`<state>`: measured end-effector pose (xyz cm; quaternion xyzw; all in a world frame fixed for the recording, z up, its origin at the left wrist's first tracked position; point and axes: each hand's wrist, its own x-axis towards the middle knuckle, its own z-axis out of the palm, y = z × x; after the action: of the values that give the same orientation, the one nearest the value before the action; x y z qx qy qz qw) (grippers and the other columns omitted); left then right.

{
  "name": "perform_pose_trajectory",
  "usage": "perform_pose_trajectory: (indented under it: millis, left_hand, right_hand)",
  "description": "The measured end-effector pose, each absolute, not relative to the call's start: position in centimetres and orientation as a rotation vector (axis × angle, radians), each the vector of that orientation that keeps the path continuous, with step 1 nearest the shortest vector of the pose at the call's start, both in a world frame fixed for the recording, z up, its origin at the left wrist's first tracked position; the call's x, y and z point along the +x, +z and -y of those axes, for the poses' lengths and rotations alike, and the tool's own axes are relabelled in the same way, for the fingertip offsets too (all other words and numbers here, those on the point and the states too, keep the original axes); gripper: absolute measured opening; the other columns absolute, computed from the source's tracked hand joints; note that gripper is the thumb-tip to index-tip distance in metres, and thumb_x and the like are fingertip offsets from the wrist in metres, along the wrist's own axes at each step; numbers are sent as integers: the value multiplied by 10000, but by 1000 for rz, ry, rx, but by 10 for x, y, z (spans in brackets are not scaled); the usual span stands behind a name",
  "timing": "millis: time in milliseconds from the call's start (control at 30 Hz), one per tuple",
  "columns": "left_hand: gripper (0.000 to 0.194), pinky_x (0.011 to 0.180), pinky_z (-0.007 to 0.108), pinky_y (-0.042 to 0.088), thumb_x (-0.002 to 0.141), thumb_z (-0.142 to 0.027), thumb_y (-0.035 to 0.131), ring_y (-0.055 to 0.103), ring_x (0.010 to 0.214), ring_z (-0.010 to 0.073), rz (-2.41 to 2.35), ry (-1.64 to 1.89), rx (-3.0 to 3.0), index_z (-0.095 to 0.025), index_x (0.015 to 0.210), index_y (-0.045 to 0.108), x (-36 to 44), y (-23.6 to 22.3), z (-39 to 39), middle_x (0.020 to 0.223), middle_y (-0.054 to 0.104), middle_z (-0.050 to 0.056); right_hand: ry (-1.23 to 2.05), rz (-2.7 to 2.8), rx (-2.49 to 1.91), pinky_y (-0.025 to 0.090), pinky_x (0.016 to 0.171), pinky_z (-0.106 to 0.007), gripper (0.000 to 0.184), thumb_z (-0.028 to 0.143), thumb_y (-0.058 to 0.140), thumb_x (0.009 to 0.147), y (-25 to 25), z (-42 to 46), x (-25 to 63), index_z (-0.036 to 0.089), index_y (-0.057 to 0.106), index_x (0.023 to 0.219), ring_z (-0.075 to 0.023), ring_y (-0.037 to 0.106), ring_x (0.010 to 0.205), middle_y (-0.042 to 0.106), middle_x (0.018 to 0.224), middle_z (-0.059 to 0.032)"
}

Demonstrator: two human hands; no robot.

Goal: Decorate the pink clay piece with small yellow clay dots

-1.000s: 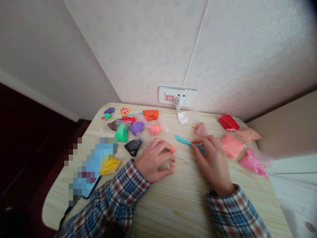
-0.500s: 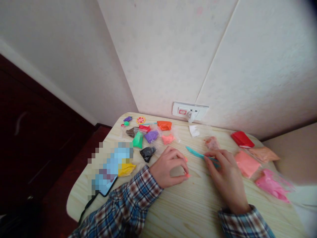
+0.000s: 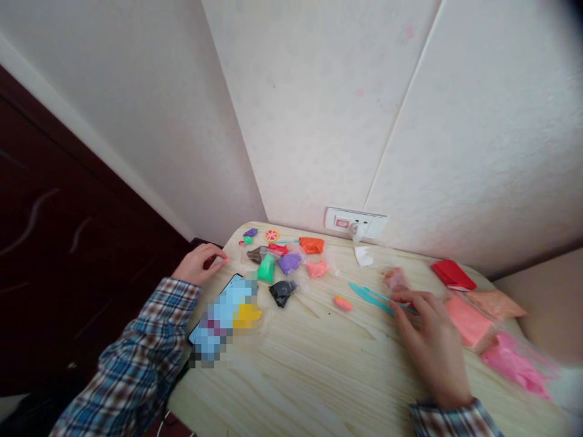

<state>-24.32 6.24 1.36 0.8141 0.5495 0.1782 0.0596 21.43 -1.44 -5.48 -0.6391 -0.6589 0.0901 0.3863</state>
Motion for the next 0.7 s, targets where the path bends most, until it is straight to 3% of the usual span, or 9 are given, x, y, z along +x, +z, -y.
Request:
perform_pose_trajectory:
  millis: [100,333,500,600,700]
  left_hand:
    - [289,793,394,559,914,-343,577,645,924,194,-1722,406,2426,-153,1129,605,-267,-9,-71,1108,646,79]
    - [320,872,446,541,914,-333,577,626,1031,226,-1734,375,2395,-168,1188,586,-279,-29,-85,1212,615,98]
    - [293,838,423,550,911,-336,583,635,990,213,-1707,448,2360,-157,1142,604,-272,-17,-81,1160,634,90]
    - [283,767,375,561,880,-406,597,640,954,222,-1720,560,2337,-161,1010,654,-255,6,-65,1077,660,87]
    - [294,722,333,569,898,-433,524,654,923,231,-1692,684,2325,-190,975,670,-215,26,-43,1016,681,89]
  right_hand:
    - [241,1676,-1640,473,760,-375,229,400,487,898,-55,16,215,217,626,895,-241,599,871,627,928,-69]
    - [251,1665,-1651,485,741,-365,256,424,476,907,-54,17,215,216,622,885,-233,606,854,621,928,-68]
    - [254,1662,-1643,493,750,-359,254,425,473,918,-54,17,214,219,619,898,-230,613,872,622,940,-65]
    - [250,1666,-1634,490,769,-364,248,417,468,922,-55,17,214,219,616,900,-233,611,896,624,942,-65]
    - [245,1680,-1629,479,784,-381,238,405,473,920,-56,16,213,215,615,897,-243,602,895,620,930,-67]
